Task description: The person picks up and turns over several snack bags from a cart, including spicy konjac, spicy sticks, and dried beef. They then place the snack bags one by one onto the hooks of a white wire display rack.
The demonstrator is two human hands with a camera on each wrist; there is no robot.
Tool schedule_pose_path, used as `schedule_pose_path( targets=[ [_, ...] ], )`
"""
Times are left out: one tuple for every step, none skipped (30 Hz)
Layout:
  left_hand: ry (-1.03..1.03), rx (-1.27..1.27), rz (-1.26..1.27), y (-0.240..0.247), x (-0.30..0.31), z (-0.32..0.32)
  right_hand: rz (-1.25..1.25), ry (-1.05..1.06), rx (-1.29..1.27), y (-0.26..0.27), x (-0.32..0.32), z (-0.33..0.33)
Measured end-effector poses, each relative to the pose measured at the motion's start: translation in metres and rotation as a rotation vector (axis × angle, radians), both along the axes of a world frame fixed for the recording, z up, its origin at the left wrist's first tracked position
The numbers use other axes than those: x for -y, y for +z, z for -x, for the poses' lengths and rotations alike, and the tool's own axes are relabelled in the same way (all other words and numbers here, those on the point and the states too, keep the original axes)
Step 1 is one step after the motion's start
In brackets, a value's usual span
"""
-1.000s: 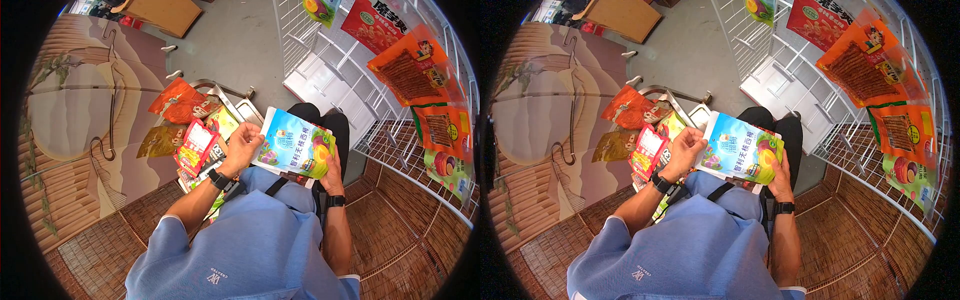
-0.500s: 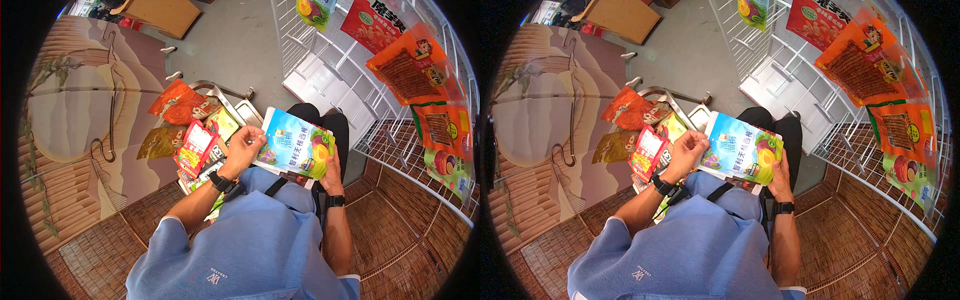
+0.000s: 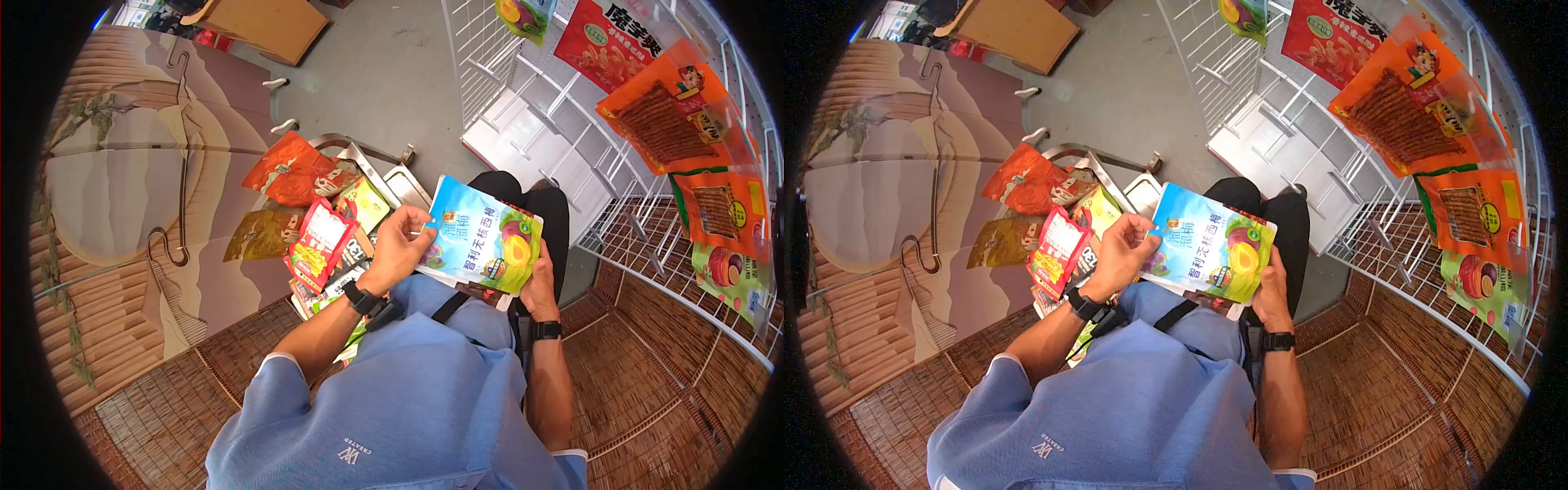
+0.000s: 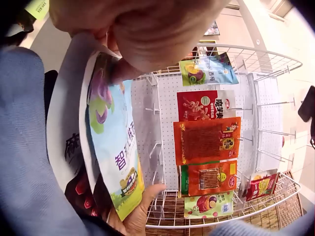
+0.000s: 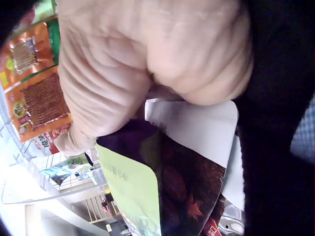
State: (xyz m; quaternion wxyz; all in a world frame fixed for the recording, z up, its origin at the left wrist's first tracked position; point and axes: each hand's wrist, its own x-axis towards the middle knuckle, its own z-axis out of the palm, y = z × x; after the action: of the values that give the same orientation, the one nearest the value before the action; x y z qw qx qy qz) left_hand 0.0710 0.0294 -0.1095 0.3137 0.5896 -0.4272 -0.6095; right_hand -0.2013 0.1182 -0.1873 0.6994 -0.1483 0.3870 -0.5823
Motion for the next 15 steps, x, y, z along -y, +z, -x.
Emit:
schedule_pose_path(
  targets=[
    [0.006,-0.012,-0.002,0.000,0.001,0.001,-0.021,0.008,-0.004,0.002,0.000,0.001],
    [0.002,-0.016,0.003,0.001,0.002,0.001,-0.016,0.004,-0.007,0.001,0.000,0.002],
    [0.002,0.010,-0.006,0.002,0.004,0.000,-0.015,0.009,-0.018,-0.002,-0.001,0.002],
    [0.002,0.037,-0.016,0.004,0.005,0.002,-0.014,0.014,-0.029,-0.004,-0.001,0.002],
    [-0.004,0.085,-0.010,0.007,0.007,0.003,-0.010,0.008,-0.013,-0.007,-0.002,0.002],
    [-0.006,0.082,-0.005,0.002,0.007,0.003,-0.006,0.005,-0.016,-0.007,-0.002,0.002],
    [0.003,0.094,0.021,-0.006,0.007,0.000,-0.002,0.010,-0.012,-0.008,-0.002,0.002],
    [0.012,0.105,0.049,-0.011,0.007,-0.001,0.003,0.016,-0.009,-0.008,-0.002,0.003],
    [0.009,0.099,0.056,-0.009,0.007,0.001,0.028,0.023,-0.006,-0.007,-0.002,0.003],
    [0.025,0.087,0.060,-0.005,0.008,0.003,0.035,0.018,-0.012,-0.006,-0.002,0.002],
    [0.038,0.072,0.066,-0.003,0.009,0.005,0.035,0.002,0.019,-0.005,-0.001,0.002],
    [0.028,0.062,0.076,-0.003,0.009,0.005,0.035,-0.017,0.050,-0.004,-0.001,0.002],
    [0.022,0.067,0.093,-0.003,0.010,0.005,0.025,-0.019,0.032,-0.002,-0.002,0.002],
    [0.014,0.071,0.111,-0.003,0.010,0.005,0.024,-0.020,0.041,-0.003,-0.001,0.003],
    [0.012,0.054,0.125,-0.001,0.011,0.005,0.023,-0.019,0.051,-0.002,-0.001,0.003]
  ],
)
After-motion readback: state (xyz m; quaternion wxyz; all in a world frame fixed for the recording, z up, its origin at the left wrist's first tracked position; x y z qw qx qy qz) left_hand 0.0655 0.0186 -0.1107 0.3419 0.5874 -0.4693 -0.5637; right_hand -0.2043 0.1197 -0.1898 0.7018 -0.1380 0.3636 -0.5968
